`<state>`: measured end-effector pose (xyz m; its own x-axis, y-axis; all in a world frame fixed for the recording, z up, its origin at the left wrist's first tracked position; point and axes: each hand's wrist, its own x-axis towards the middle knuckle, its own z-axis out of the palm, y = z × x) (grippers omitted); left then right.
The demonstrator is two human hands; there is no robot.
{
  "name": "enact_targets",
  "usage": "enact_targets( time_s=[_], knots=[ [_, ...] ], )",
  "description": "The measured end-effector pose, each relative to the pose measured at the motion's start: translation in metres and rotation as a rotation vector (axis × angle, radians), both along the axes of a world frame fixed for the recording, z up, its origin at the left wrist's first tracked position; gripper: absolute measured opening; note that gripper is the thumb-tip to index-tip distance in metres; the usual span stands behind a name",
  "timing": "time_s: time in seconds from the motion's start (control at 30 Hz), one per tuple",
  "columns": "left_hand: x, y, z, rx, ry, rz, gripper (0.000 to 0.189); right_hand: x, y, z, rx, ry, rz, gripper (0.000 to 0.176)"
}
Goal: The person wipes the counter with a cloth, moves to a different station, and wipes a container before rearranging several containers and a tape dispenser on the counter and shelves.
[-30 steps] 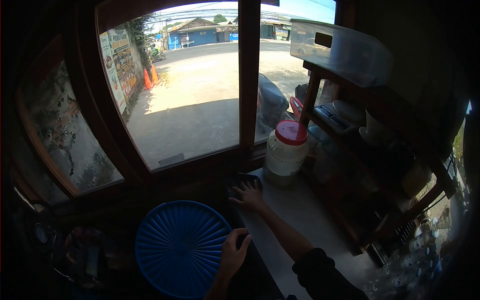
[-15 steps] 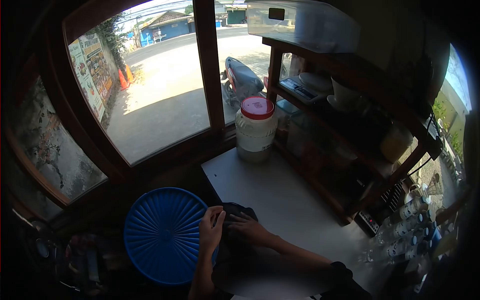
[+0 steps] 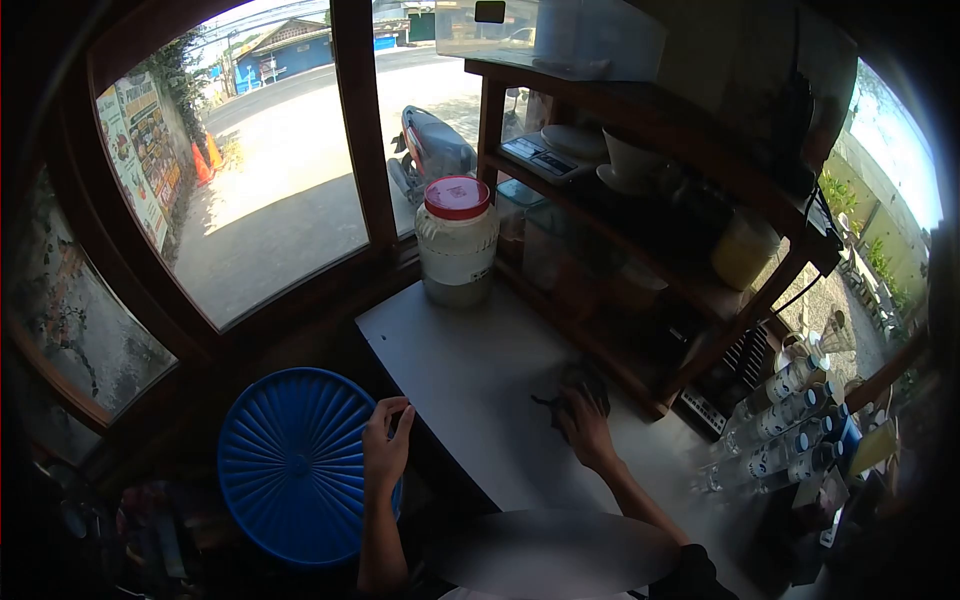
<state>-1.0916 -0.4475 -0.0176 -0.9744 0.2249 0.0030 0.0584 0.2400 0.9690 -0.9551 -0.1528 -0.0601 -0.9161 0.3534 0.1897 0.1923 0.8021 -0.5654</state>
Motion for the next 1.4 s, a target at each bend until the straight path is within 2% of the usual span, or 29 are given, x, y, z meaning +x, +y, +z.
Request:
enact_targets(
  time_s=[0.03,0.17,0.3,0.43,0.53,0.6,0.67,0.7,0.73,0.77,0.83,0.87,0.97,1.0,1.03,1.1,1.27,1.4],
  knots=[
    [0.001,0.001,0.001,-0.002,-0.001,-0.003,0.027,-0.01,-0.002,-0.025,0.363,-0.209,0.059,0.054],
    [0.0,0.0,-0.002,0.002,0.0,0.008,0.027,-0.076,-0.015,-0.031,0.305,-0.126,0.067,0.063],
    [0.0,0.0,0.004,-0.016,-0.035,0.012,0.027,-0.14,-0.051,-0.028,0.259,-0.083,0.275,0.067],
    [-0.006,-0.002,-0.003,0.069,-0.038,0.027,0.027,-0.113,-0.12,-0.033,0.296,-0.059,0.574,0.069],
    [-0.007,-0.005,-0.006,0.056,-0.024,0.044,0.028,-0.056,-0.126,-0.034,0.297,-0.031,0.761,0.058],
    [-0.005,-0.005,-0.004,0.027,-0.025,0.042,0.028,-0.017,-0.103,-0.022,0.079,-0.09,0.943,0.051],
    [-0.006,-0.004,-0.004,0.003,-0.02,0.036,0.028,0.02,-0.066,0.002,-0.409,-0.179,0.92,0.044],
    [-0.006,-0.004,-0.004,-0.006,-0.013,0.029,0.028,0.038,-0.046,0.034,-0.79,-0.5,0.577,0.038],
    [-0.006,-0.004,-0.004,-0.012,-0.006,0.023,0.029,0.057,-0.03,0.051,-0.925,-0.278,0.338,0.035],
    [-0.006,-0.003,-0.005,-0.016,-0.002,0.019,0.029,0.063,-0.014,0.032,-0.883,0.223,0.258,0.034],
    [-0.005,-0.002,-0.003,-0.016,0.001,-0.005,0.03,0.087,0.002,0.058,-0.869,0.477,-0.099,0.036],
    [-0.005,-0.002,-0.003,-0.018,0.001,-0.006,0.031,0.096,0.007,0.061,-0.751,0.568,-0.134,0.036],
    [-0.003,0.002,0.003,-0.028,-0.003,-0.022,0.031,0.112,0.003,0.036,-0.335,0.295,-0.139,0.048],
    [-0.003,0.001,0.002,-0.022,0.001,-0.028,0.031,0.111,-0.002,0.027,-0.213,0.07,-0.039,0.056],
    [-0.002,0.001,0.001,-0.015,0.003,-0.032,0.031,0.109,-0.008,-0.001,0.076,-0.169,0.038,0.064],
    [-0.002,0.001,-0.001,0.003,0.007,-0.047,0.031,0.092,-0.033,0.0,0.344,-0.189,0.0,0.07],
    [0.0,0.003,0.002,-0.047,0.008,-0.041,0.031,0.001,-0.062,-0.016,0.318,-0.139,0.107,0.07],
    [-0.002,0.001,-0.003,-0.049,0.018,-0.023,0.03,-0.058,-0.121,-0.026,0.281,-0.011,0.242,0.067]
  ],
)
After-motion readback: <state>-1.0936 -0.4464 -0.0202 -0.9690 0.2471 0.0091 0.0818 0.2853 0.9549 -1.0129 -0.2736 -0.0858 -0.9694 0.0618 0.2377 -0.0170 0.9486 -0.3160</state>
